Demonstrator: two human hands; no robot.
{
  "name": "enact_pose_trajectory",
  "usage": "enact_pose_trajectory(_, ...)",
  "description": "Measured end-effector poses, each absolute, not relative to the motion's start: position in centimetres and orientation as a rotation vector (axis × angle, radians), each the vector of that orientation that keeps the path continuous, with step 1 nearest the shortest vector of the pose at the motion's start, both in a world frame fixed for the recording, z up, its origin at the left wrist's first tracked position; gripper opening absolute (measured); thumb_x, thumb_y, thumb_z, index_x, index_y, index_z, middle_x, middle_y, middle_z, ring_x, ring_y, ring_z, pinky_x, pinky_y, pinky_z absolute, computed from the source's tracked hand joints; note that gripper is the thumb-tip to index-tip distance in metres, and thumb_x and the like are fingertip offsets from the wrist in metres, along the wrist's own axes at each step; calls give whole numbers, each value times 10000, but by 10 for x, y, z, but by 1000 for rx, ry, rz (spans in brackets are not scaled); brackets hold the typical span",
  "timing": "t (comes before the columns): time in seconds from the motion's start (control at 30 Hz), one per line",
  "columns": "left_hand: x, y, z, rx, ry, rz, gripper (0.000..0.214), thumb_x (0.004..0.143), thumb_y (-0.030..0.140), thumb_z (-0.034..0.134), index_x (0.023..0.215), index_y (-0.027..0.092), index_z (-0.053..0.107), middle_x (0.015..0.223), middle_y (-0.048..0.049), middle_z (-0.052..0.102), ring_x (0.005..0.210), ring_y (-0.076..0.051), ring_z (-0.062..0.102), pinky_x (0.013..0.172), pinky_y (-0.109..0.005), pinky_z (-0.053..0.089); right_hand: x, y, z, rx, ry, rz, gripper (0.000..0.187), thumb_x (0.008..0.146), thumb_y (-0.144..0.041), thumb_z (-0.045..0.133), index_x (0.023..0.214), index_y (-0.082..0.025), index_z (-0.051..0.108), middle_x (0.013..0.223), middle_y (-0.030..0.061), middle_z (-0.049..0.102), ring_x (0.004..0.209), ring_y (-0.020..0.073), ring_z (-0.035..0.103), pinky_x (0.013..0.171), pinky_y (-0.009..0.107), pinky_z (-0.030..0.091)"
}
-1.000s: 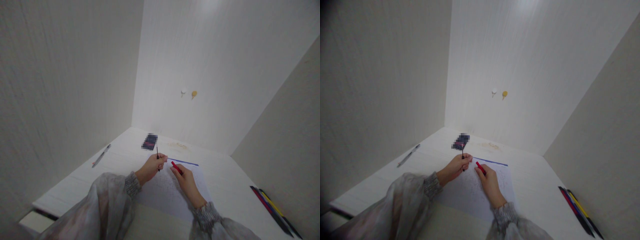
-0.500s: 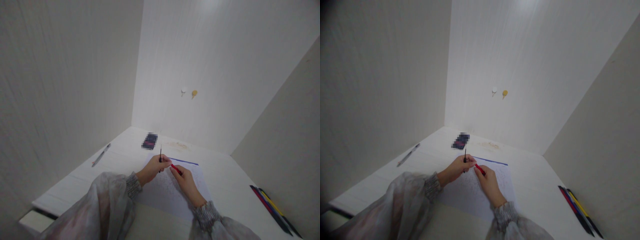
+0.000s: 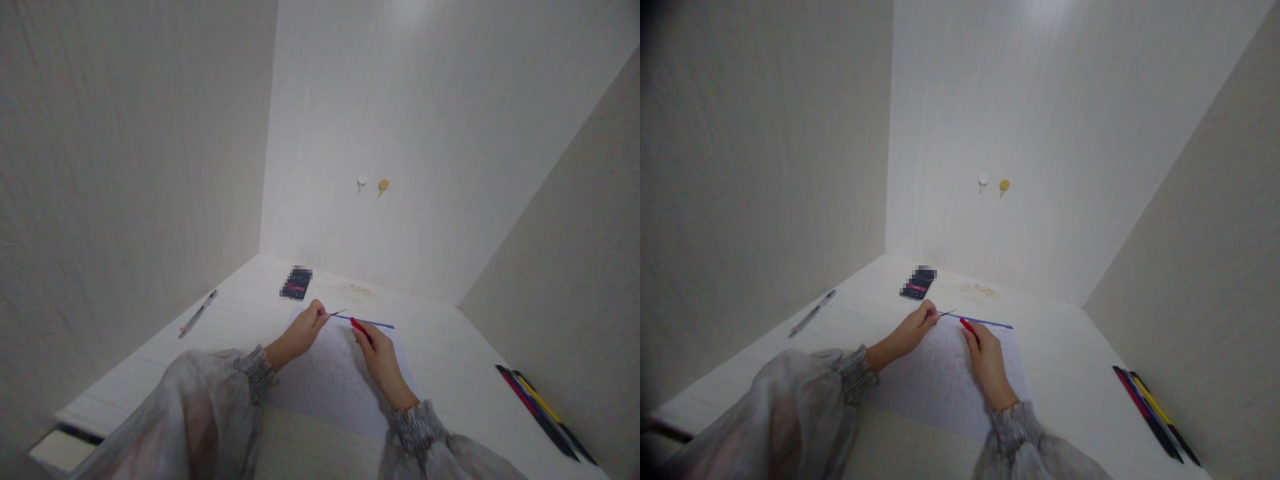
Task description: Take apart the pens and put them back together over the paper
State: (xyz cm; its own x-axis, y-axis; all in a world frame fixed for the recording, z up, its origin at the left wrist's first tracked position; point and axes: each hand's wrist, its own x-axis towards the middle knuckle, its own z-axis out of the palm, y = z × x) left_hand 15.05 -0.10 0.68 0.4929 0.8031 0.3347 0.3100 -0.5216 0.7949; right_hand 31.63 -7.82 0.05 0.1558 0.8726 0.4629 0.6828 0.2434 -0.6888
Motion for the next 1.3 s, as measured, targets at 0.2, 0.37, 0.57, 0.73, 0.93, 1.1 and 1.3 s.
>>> enact_pose_trajectory(0.2, 148, -7, 13, 2187, 925, 903, 115, 788, 281, 366, 751, 178, 402, 660, 29, 458, 643, -114, 440, 590, -227, 333, 319, -78, 1, -1527, -1631, 172, 304, 786, -340, 400, 971, -196, 595, 926, 53, 627, 846, 186, 553, 759, 312, 418)
enact_pose_trajectory(0.37, 148, -7, 14, 2306, 955, 855, 108, 774, 258, 402, 716, 171, 430, 676, 14, 473, 655, -123, 436, 601, -235, 339, 320, -79, 0, -1609, -1745, 19, 283, 801, -320, 390, 960, -209, 596, 835, 52, 616, 771, 177, 551, 700, 304, 431)
enact_pose_trajectory(0.57, 152, -5, -2, 2381, 716, 871, 128, 722, 96, 433, 836, 155, 444, 817, -26, 477, 784, -137, 432, 721, -262, 359, 310, -83, 2, -1646, -1948, -258, 308, 792, -228, 407, 1071, -140, 501, 882, 105, 517, 760, 189, 511, 668, 321, 432)
enact_pose_trajectory(0.73, 148, -5, -3, 2251, 749, 926, 275, 657, 51, 494, 891, 155, 393, 893, -35, 426, 773, -126, 421, 720, -269, 371, 311, -85, 6, -1505, -2050, -249, 167, 801, -156, 375, 914, -141, 496, 900, 99, 486, 778, 171, 483, 677, 303, 420)
enact_pose_trajectory(0.93, 146, -11, 6, 2208, 717, 856, 278, 635, 57, 528, 845, 167, 383, 810, -3, 410, 749, -123, 411, 705, -266, 361, 318, -88, 11, -1511, -2152, -305, 160, 816, -173, 377, 852, -169, 533, 811, 64, 541, 743, 171, 476, 676, 312, 361)
enact_pose_trajectory(1.1, 150, -12, 1, 2203, 742, 806, 317, 624, 24, 491, 865, 177, 354, 783, 17, 400, 705, -109, 396, 659, -245, 353, 314, -88, 11, -1470, -2207, -238, 226, 833, -170, 332, 848, -155, 557, 759, 61, 575, 704, 153, 491, 682, 301, 321)
enact_pose_trajectory(1.3, 151, -12, 2, 2284, 717, 783, 331, 622, 5, 480, 877, 175, 355, 793, 13, 411, 691, -107, 394, 642, -240, 349, 313, -86, 6, -1604, -2068, 190, 279, 842, -250, 291, 874, -175, 558, 575, 3, 552, 553, 126, 493, 569, 243, 341)
